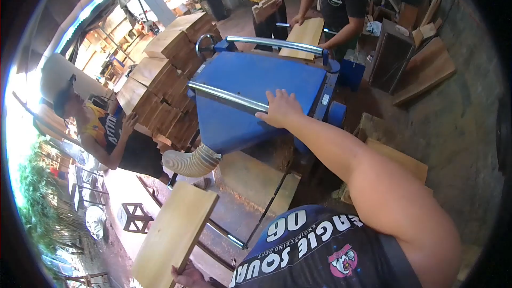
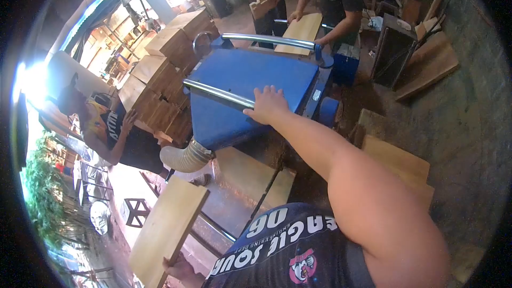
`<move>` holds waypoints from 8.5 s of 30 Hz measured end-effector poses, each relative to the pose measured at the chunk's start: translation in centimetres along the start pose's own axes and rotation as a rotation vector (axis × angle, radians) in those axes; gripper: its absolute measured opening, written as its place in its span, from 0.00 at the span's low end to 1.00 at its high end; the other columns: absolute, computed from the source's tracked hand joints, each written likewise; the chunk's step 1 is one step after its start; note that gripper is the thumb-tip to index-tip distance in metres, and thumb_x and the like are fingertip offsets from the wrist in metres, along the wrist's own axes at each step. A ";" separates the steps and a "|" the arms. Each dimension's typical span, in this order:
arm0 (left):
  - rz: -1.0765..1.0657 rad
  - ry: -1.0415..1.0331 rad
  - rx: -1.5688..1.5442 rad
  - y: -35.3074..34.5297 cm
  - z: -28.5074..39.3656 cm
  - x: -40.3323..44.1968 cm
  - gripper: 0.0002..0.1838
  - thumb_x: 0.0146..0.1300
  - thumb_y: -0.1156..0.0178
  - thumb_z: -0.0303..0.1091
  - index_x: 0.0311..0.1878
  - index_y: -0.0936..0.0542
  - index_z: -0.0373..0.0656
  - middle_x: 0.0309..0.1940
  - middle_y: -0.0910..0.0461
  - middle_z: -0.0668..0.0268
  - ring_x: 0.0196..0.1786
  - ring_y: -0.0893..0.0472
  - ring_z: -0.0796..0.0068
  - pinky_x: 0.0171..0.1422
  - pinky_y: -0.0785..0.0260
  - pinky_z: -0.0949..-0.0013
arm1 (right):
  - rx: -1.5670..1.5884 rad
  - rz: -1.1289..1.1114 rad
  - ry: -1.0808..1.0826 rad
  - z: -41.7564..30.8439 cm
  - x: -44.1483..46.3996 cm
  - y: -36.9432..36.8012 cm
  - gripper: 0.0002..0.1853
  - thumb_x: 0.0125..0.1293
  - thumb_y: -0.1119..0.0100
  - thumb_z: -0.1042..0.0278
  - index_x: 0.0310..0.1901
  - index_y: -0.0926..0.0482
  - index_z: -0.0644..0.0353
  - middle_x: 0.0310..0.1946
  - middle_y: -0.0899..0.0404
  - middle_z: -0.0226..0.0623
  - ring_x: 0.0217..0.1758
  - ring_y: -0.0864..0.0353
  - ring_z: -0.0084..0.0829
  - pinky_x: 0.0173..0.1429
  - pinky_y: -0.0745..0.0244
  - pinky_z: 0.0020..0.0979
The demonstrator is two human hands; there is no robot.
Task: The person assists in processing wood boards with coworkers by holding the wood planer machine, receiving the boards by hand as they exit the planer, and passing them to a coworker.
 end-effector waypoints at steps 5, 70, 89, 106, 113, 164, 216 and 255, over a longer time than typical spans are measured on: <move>-0.071 -0.183 -0.080 -5.1 3.4 1.6 0.28 0.77 0.44 0.44 0.70 0.27 0.30 0.61 0.18 0.48 0.61 0.16 0.53 0.66 0.18 0.54 | -0.008 -0.009 -0.002 -0.2 -0.4 0.1 0.46 0.73 0.42 0.30 0.76 0.33 0.63 0.67 0.26 0.56 0.74 0.30 0.53 0.76 0.36 0.56; -1.229 0.482 1.652 -8.8 -34.3 -12.4 0.32 0.76 0.42 0.62 0.57 0.13 0.39 0.48 0.12 0.40 0.58 0.12 0.43 0.62 0.22 0.49 | 0.000 -0.063 -0.054 -0.5 -0.3 -0.1 0.48 0.71 0.39 0.30 0.79 0.35 0.61 0.77 0.33 0.59 0.83 0.39 0.56 0.84 0.44 0.58; -1.173 0.361 1.732 -8.3 -34.0 -11.4 0.38 0.69 0.41 0.70 0.48 0.11 0.36 0.40 0.12 0.39 0.50 0.11 0.39 0.57 0.21 0.46 | -0.018 -0.126 -0.036 -0.8 -0.5 0.2 0.48 0.72 0.42 0.29 0.80 0.36 0.60 0.76 0.31 0.58 0.84 0.40 0.57 0.84 0.44 0.58; -1.217 0.312 1.772 -7.8 -36.0 -11.2 0.40 0.67 0.43 0.75 0.51 0.09 0.43 0.42 0.11 0.43 0.52 0.11 0.41 0.59 0.21 0.47 | -0.099 -0.132 -0.011 -0.8 0.2 -0.2 0.47 0.73 0.44 0.28 0.78 0.33 0.63 0.74 0.30 0.61 0.83 0.38 0.60 0.81 0.41 0.58; -1.183 0.315 1.861 -9.2 -33.4 -11.6 0.37 0.67 0.41 0.71 0.47 0.10 0.41 0.40 0.12 0.41 0.50 0.12 0.38 0.57 0.20 0.46 | 0.001 -0.145 -0.011 -0.5 -0.2 -0.4 0.46 0.74 0.43 0.29 0.77 0.33 0.63 0.75 0.31 0.63 0.84 0.40 0.62 0.83 0.44 0.61; -1.267 0.334 1.722 -9.8 -32.7 -11.3 0.36 0.73 0.45 0.68 0.51 0.10 0.41 0.46 0.10 0.45 0.55 0.12 0.43 0.62 0.21 0.51 | -0.039 -0.113 -0.086 -0.8 -0.4 0.5 0.48 0.71 0.43 0.27 0.79 0.33 0.61 0.74 0.29 0.56 0.82 0.36 0.53 0.81 0.39 0.53; -1.500 0.235 1.547 -11.2 -41.1 0.6 0.29 0.70 0.36 0.60 0.55 0.12 0.40 0.51 0.10 0.51 0.58 0.12 0.50 0.65 0.21 0.52 | -0.139 0.030 -0.145 -1.5 -0.7 1.3 0.43 0.69 0.40 0.28 0.70 0.23 0.59 0.65 0.19 0.46 0.73 0.25 0.45 0.75 0.32 0.47; -1.070 0.807 1.177 -10.8 -41.8 -2.4 0.31 0.76 0.40 0.62 0.59 0.16 0.39 0.47 0.11 0.59 0.48 0.12 0.65 0.53 0.19 0.59 | -0.155 0.014 -0.146 -1.3 -0.5 0.8 0.41 0.69 0.39 0.29 0.68 0.23 0.60 0.64 0.19 0.49 0.72 0.25 0.46 0.75 0.32 0.49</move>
Point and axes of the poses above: each hand's wrist, its own x-axis towards the middle knuckle, its own y-axis out of the back of the hand, z = x × y, the point moved 9 cm from there along x, towards the middle knuckle
